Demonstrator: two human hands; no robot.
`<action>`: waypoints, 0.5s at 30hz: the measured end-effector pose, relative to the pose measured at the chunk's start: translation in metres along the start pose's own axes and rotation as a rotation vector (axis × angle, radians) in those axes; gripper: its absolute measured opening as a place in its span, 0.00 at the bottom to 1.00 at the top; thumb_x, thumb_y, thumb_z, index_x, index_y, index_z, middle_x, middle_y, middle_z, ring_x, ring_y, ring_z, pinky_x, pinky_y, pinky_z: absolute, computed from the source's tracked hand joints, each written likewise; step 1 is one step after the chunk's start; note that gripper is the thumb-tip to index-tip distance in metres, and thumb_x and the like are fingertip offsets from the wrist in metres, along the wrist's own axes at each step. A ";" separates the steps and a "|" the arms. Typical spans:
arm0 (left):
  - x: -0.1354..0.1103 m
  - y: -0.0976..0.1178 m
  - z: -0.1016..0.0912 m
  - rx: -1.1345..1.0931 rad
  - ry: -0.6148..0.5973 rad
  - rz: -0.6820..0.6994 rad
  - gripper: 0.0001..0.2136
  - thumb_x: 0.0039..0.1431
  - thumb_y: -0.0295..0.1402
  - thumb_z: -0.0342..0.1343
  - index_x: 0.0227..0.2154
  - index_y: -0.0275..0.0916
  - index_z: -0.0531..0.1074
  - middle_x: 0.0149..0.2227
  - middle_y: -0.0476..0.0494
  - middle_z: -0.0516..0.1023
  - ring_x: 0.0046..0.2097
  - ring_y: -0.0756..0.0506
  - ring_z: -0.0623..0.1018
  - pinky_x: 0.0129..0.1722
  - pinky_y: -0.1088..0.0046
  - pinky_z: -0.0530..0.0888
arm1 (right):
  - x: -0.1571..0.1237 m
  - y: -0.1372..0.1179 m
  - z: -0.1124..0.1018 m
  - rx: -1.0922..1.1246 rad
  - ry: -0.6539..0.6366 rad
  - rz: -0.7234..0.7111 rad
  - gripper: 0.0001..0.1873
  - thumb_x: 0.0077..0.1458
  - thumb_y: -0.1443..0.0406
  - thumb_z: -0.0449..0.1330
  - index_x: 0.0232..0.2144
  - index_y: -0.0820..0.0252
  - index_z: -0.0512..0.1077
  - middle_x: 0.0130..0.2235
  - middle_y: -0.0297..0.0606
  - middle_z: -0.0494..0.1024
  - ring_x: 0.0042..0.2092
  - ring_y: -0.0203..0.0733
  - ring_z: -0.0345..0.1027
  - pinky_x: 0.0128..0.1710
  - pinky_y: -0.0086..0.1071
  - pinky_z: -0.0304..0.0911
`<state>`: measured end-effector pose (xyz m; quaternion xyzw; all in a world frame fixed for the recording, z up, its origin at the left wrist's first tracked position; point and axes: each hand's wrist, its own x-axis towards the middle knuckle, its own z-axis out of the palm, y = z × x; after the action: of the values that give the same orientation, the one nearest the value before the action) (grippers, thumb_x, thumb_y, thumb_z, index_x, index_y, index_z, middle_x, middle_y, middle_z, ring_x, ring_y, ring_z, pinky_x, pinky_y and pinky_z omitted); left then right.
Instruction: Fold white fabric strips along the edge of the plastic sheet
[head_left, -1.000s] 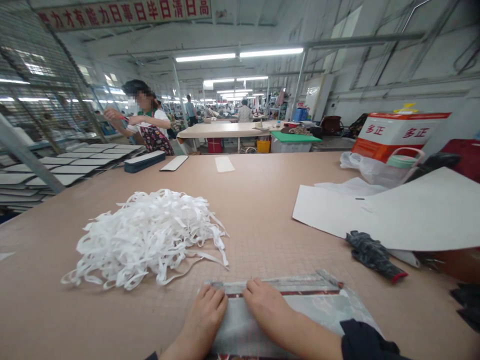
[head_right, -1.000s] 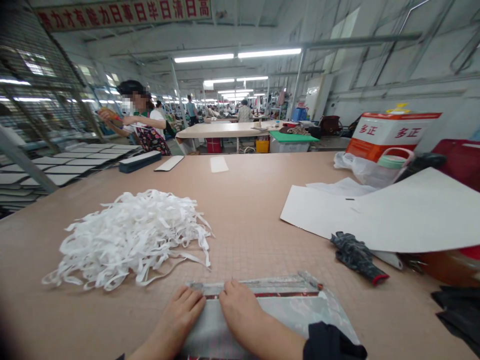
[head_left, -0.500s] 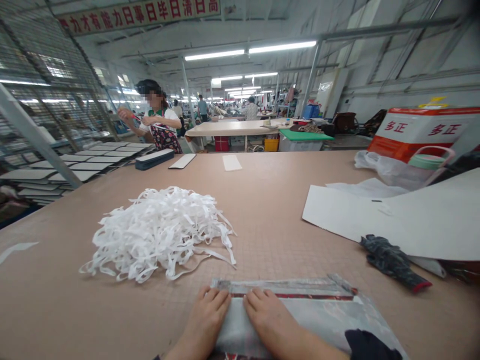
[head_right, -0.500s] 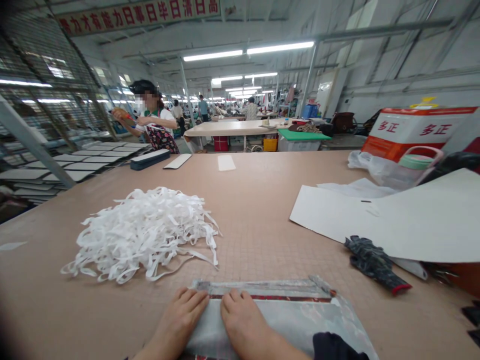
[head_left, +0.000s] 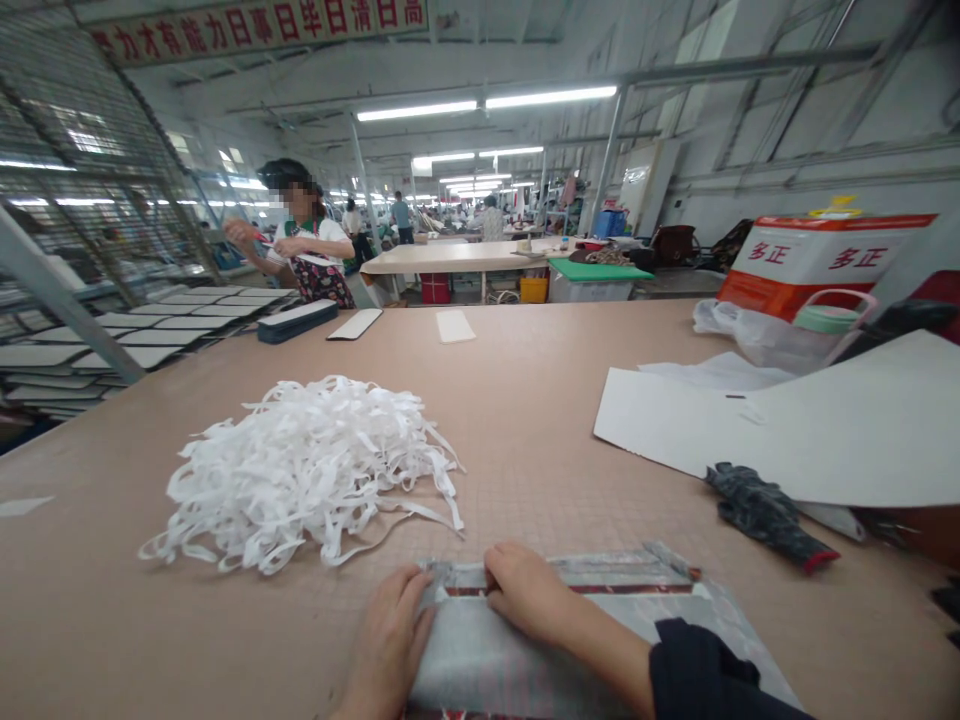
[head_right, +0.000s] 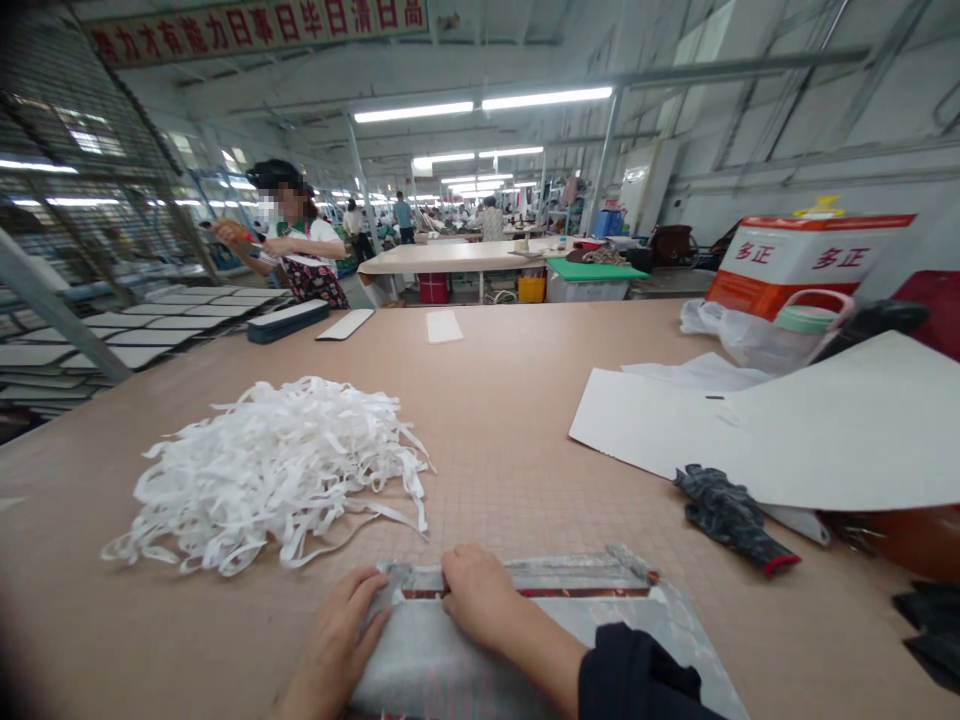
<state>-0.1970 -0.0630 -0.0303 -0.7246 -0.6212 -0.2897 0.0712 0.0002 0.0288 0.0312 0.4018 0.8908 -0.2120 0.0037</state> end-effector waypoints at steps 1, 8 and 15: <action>-0.001 0.000 -0.001 -0.029 -0.009 -0.064 0.10 0.55 0.33 0.50 0.41 0.40 0.67 0.41 0.41 0.73 0.43 0.44 0.73 0.42 0.65 0.72 | 0.000 -0.001 -0.001 0.032 -0.015 -0.015 0.10 0.43 0.73 0.53 0.31 0.63 0.71 0.37 0.43 0.74 0.40 0.43 0.65 0.37 0.30 0.57; 0.012 0.016 -0.013 -0.239 -0.166 -0.300 0.06 0.54 0.34 0.49 0.28 0.40 0.69 0.31 0.46 0.73 0.36 0.46 0.73 0.36 0.69 0.72 | -0.003 0.012 -0.004 0.356 -0.055 -0.202 0.11 0.43 0.71 0.53 0.33 0.59 0.67 0.34 0.36 0.74 0.35 0.38 0.66 0.33 0.27 0.57; 0.007 0.010 0.001 -0.055 -0.094 -0.309 0.11 0.55 0.36 0.49 0.39 0.38 0.68 0.33 0.44 0.74 0.35 0.44 0.74 0.35 0.67 0.71 | 0.032 -0.006 0.021 0.599 0.037 -0.274 0.17 0.47 0.76 0.47 0.40 0.59 0.63 0.33 0.34 0.73 0.35 0.35 0.66 0.35 0.26 0.59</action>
<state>-0.1864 -0.0586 -0.0249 -0.6348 -0.7198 -0.2799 -0.0231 -0.0293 0.0397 0.0087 0.2652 0.8345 -0.4558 -0.1595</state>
